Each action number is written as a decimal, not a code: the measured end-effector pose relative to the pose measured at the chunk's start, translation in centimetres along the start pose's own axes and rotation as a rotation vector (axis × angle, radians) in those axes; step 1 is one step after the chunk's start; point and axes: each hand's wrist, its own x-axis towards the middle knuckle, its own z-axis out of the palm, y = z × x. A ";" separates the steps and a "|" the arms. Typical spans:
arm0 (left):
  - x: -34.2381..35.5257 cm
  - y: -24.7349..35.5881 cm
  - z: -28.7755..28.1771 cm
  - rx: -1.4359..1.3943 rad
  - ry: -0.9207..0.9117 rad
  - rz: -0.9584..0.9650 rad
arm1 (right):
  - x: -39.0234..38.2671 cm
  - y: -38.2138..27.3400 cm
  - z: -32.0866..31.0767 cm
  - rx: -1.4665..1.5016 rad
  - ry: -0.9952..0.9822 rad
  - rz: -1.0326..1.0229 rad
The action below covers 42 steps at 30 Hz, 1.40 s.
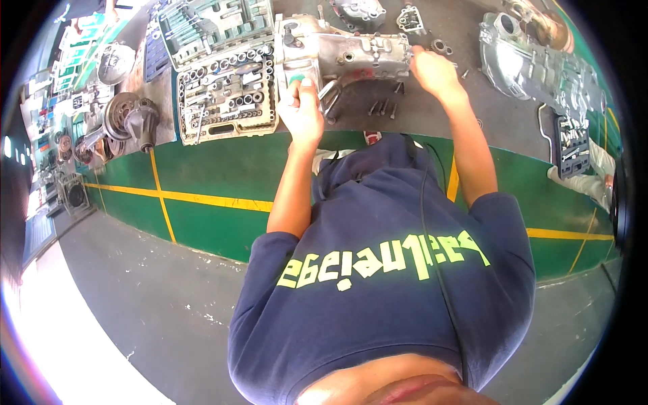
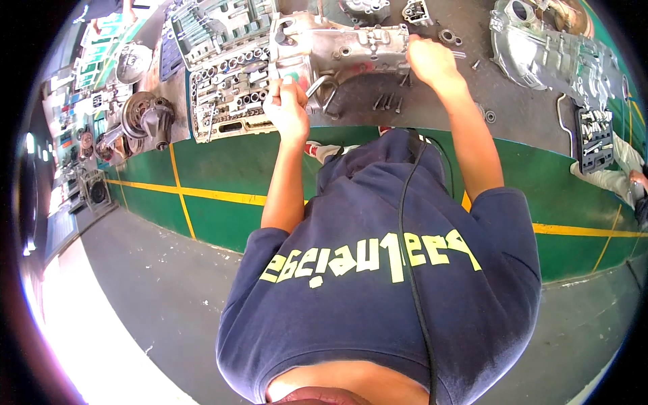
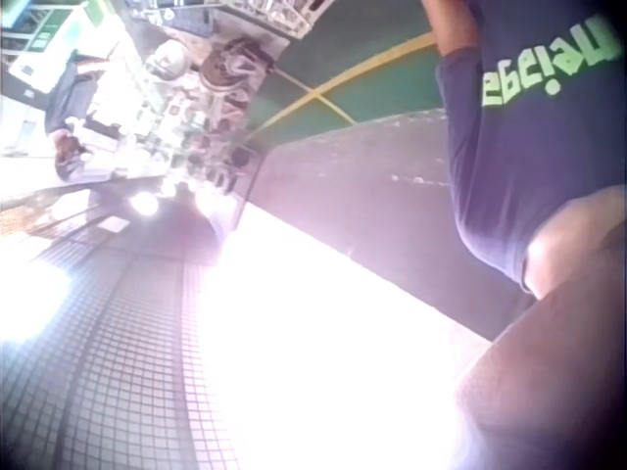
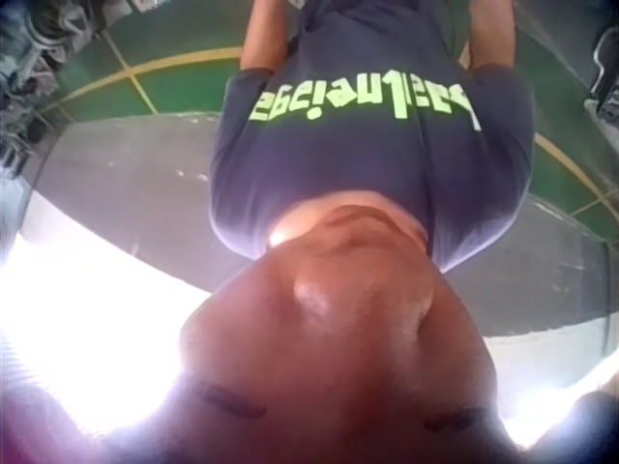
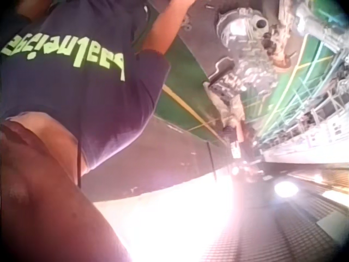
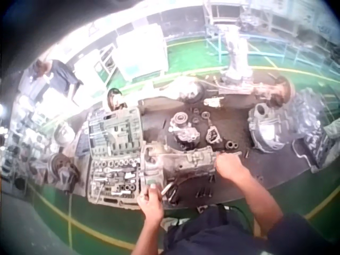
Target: The person loosens and removes bolts from a transmission housing using a speed handle wrench, then separates the gearbox casing sections and removes internal gear shafts by hand.
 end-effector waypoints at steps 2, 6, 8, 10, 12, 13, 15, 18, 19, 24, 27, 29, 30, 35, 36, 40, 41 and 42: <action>-0.1 -0.7 -0.1 0.052 0.004 0.007 | 0.6 0.9 2.0 -0.011 -0.145 0.022; -0.5 -1.1 -0.4 0.099 0.007 0.009 | -0.8 1.2 5.1 0.011 -0.261 0.107; -1.0 -1.2 -0.5 0.086 0.001 0.018 | -1.7 1.4 5.4 0.034 -0.314 0.149; -1.3 -1.2 -0.5 0.080 -0.016 0.028 | -2.0 3.4 4.9 0.061 -0.215 0.124; -1.5 -1.3 -0.9 0.082 -0.028 0.042 | -1.7 5.0 3.4 0.163 -0.015 0.107; -1.5 -1.5 -1.0 0.092 -0.042 0.039 | -1.5 5.8 1.9 0.233 0.084 0.122; -1.3 -1.6 -0.8 0.105 -0.084 0.033 | -0.9 7.1 -1.1 0.315 0.247 0.104; -1.3 -1.5 -0.6 0.115 -0.093 0.043 | 0.5 6.3 -3.4 0.388 0.355 0.061; -1.4 -1.5 -0.4 0.117 -0.098 0.058 | 1.3 6.0 -3.3 0.472 0.374 0.060; -1.4 -1.5 0.1 0.112 -0.110 0.052 | 4.3 5.7 -0.7 0.557 0.445 -0.005; -1.4 -1.3 -0.2 0.103 -0.103 0.032 | 4.9 5.2 0.0 0.598 0.444 0.002; -1.5 -0.8 -0.1 0.100 -0.097 0.011 | 5.0 5.0 0.1 0.597 0.455 -0.049; -1.7 -0.5 0.0 0.090 -0.075 -0.025 | 5.2 4.9 0.1 0.600 0.452 -0.048; -1.9 -0.2 0.4 0.077 -0.044 -0.060 | 6.0 4.9 -0.3 0.341 0.415 -0.168; -1.9 -0.3 0.4 0.062 -0.047 -0.038 | 6.2 4.8 -0.4 0.344 0.412 -0.166; -2.3 -0.5 0.7 0.060 -0.037 -0.027 | 7.7 3.4 0.7 0.131 0.245 -0.143; -2.3 -0.5 1.1 0.055 -0.053 -0.036 | 7.7 4.2 3.2 0.086 0.234 -0.079; -2.3 -0.4 1.0 0.083 -0.045 -0.031 | 7.0 3.7 4.4 0.084 0.171 -0.020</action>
